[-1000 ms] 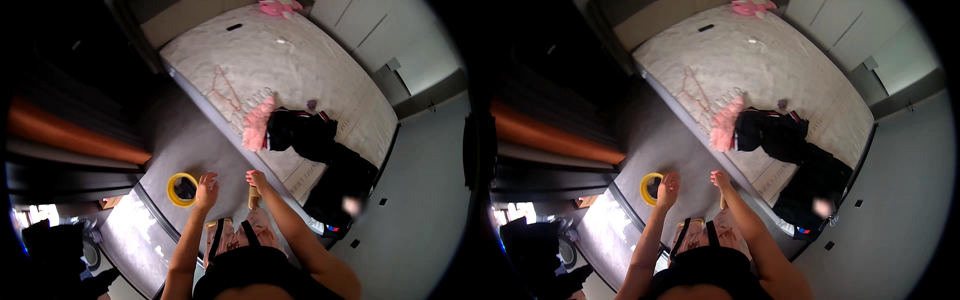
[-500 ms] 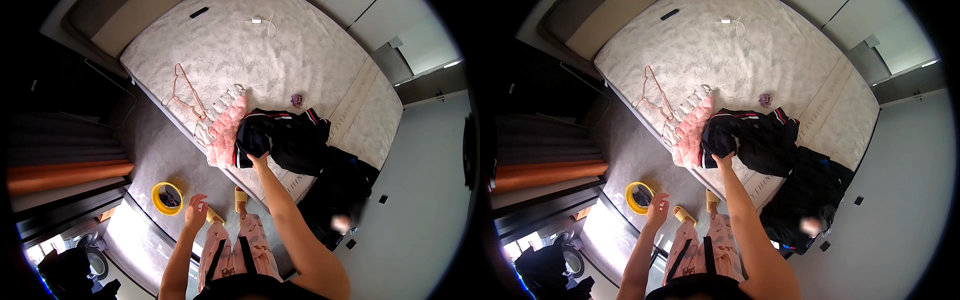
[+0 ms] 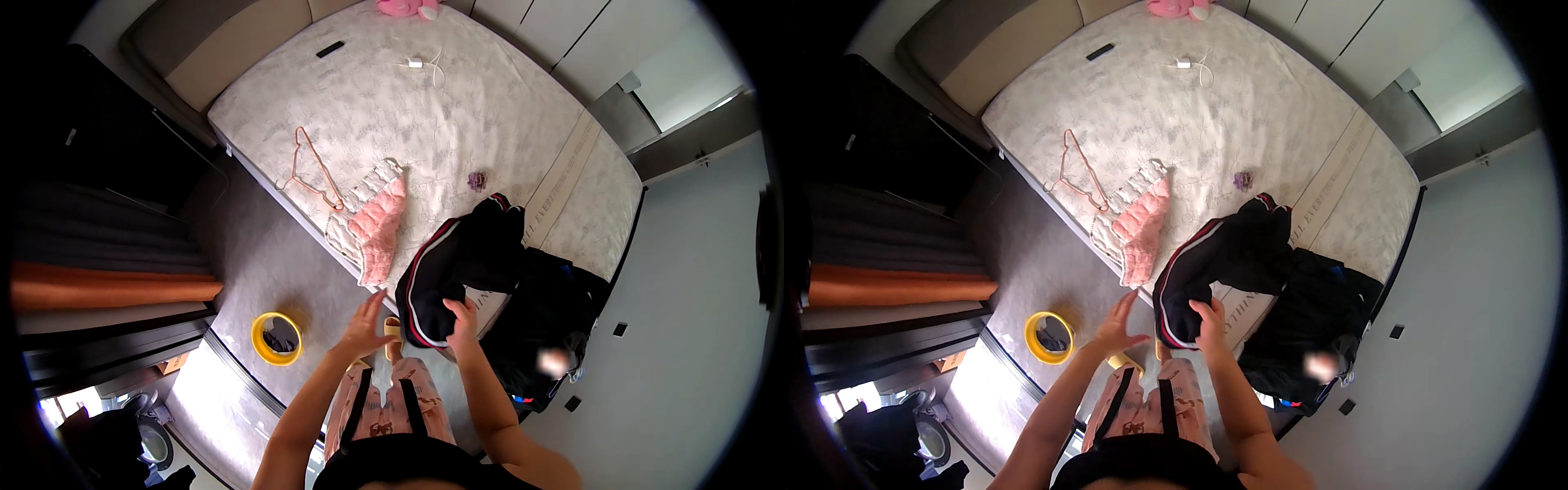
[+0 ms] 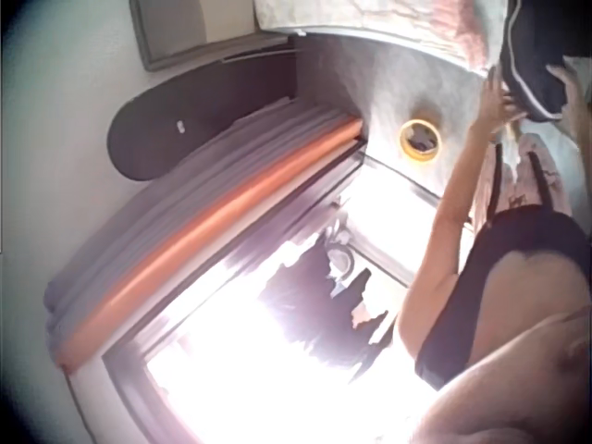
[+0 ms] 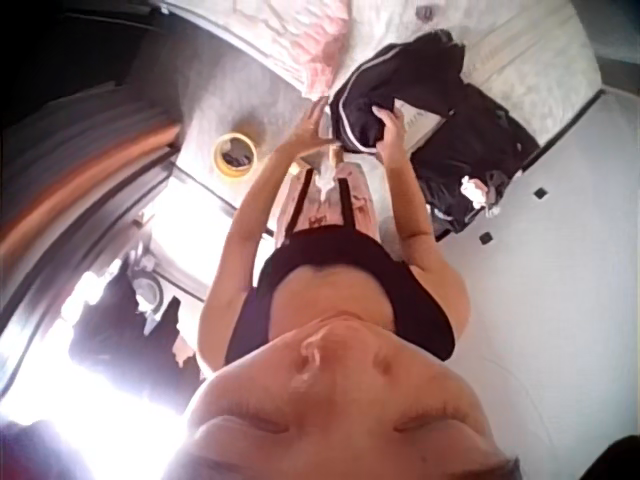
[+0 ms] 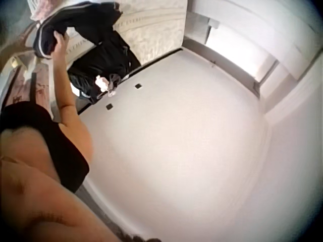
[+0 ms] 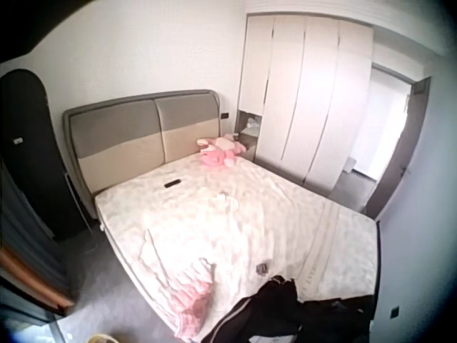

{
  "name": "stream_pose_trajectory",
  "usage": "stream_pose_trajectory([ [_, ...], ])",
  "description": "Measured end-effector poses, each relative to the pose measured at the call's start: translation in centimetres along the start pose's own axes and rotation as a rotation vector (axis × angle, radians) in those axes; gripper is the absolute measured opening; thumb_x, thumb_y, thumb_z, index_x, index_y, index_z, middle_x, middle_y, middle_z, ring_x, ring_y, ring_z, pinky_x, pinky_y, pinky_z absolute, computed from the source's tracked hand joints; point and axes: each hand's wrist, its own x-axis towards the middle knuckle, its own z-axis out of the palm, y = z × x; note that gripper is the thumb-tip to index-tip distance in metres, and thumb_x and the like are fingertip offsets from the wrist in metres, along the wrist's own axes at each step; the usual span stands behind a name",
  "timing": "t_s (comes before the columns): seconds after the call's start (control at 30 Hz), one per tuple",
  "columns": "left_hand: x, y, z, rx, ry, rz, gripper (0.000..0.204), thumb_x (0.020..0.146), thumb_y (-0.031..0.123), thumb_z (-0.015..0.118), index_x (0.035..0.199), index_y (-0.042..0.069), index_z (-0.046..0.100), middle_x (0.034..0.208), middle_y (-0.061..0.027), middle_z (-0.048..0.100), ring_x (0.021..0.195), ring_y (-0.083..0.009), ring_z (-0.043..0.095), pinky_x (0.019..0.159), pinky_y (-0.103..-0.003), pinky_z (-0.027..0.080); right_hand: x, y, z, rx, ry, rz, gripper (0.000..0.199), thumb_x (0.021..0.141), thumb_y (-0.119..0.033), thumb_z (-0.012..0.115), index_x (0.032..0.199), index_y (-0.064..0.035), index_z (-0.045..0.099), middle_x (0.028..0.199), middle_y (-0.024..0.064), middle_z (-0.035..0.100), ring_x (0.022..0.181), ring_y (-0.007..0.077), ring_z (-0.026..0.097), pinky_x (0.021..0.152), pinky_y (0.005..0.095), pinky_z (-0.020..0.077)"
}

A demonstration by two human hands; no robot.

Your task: The person picks up various clothing items from a bed, places them on hangers, and hangs them on a drying rack near a window. The person also adjusts the position of the clothes on the rack and closes the window at the end.

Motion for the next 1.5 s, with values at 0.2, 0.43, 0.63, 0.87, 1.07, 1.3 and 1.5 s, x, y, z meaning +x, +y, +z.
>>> stream_pose_trajectory([
  [0.2,-3.0,-1.4,-1.2,-0.712,-0.036,0.209,0.034,0.077,-0.009,0.057,0.109,0.002,0.055,0.111,-0.0074,0.057,0.104,-0.0155,0.051,0.091,-0.028,0.039,-7.0,-1.9,5.8,0.143,-0.572,0.120,0.045,0.085,-0.016,0.053,0.123,0.0046,0.042,0.126,0.0138,0.046,0.113,0.0201,0.048,0.093,0.0329,0.0393],
  [0.43,-13.3,-3.0,-10.4,-1.029,0.233,0.054,0.033,0.090,0.013,0.053,0.121,0.002,0.049,0.120,-0.0051,0.055,0.109,-0.0153,0.050,0.095,-0.032,0.039,-9.2,3.0,14.9,-0.758,-0.993,-0.605,0.064,0.067,-0.004,0.057,0.128,0.0013,0.039,0.126,0.0160,0.046,0.119,0.0271,0.042,0.100,0.0349,0.0306],
  [0.63,-20.3,-4.3,-18.4,-0.663,0.157,0.060,0.068,0.070,0.018,0.073,0.129,0.002,0.041,0.124,-0.0093,0.050,0.112,-0.0206,0.048,0.097,-0.033,0.037,-12.9,6.3,24.9,-0.973,-1.361,-0.678,0.052,0.071,-0.024,0.073,0.113,-0.0011,0.052,0.117,0.0166,0.050,0.112,0.0322,0.046,0.096,0.0382,0.0354],
  [0.87,-25.2,-4.8,-23.6,-1.184,0.552,-0.145,0.038,0.086,0.011,0.055,0.123,0.001,0.049,0.122,-0.0099,0.052,0.106,-0.0203,0.054,0.090,-0.032,0.045,-15.3,10.3,33.1,-0.828,-0.902,-0.333,0.031,0.079,-0.029,0.067,0.089,-0.0005,0.061,0.081,0.0105,0.064,0.077,0.0207,0.060,0.071,0.0320,0.0464],
  [1.07,-26.2,-9.2,-28.9,-1.279,0.764,-0.196,0.029,0.090,0.013,0.047,0.117,0.002,0.050,0.110,-0.0080,0.058,0.096,-0.0184,0.059,0.083,-0.030,0.048,-14.6,6.6,38.7,-0.580,-0.873,0.022,0.023,0.079,-0.024,0.068,0.085,-0.0019,0.064,0.077,0.0018,0.064,0.066,0.0095,0.059,0.059,0.0231,0.0462],
  [1.3,-23.7,-2.1,-36.7,-0.403,0.841,0.133,0.064,0.080,0.021,0.062,0.135,0.013,0.031,0.131,-0.0112,0.042,0.119,-0.0253,0.041,0.093,-0.035,0.038,-16.3,5.6,45.3,-0.804,-1.262,-0.184,0.022,0.077,-0.006,0.062,0.096,0.0045,0.061,0.088,0.0059,0.065,0.080,0.0139,0.061,0.072,0.0262,0.0481],
  [1.5,-18.2,-3.4,-41.0,0.474,0.924,-0.344,0.037,0.065,0.013,0.058,0.102,0.006,0.058,0.091,-0.0169,0.061,0.087,-0.0361,0.058,0.073,-0.041,0.048,-10.0,7.4,50.9,-1.012,-1.131,-1.162,0.034,0.059,0.006,0.062,0.090,-0.0064,0.065,0.077,0.0097,0.058,0.072,0.0270,0.059,0.064,0.0327,0.0481],
])
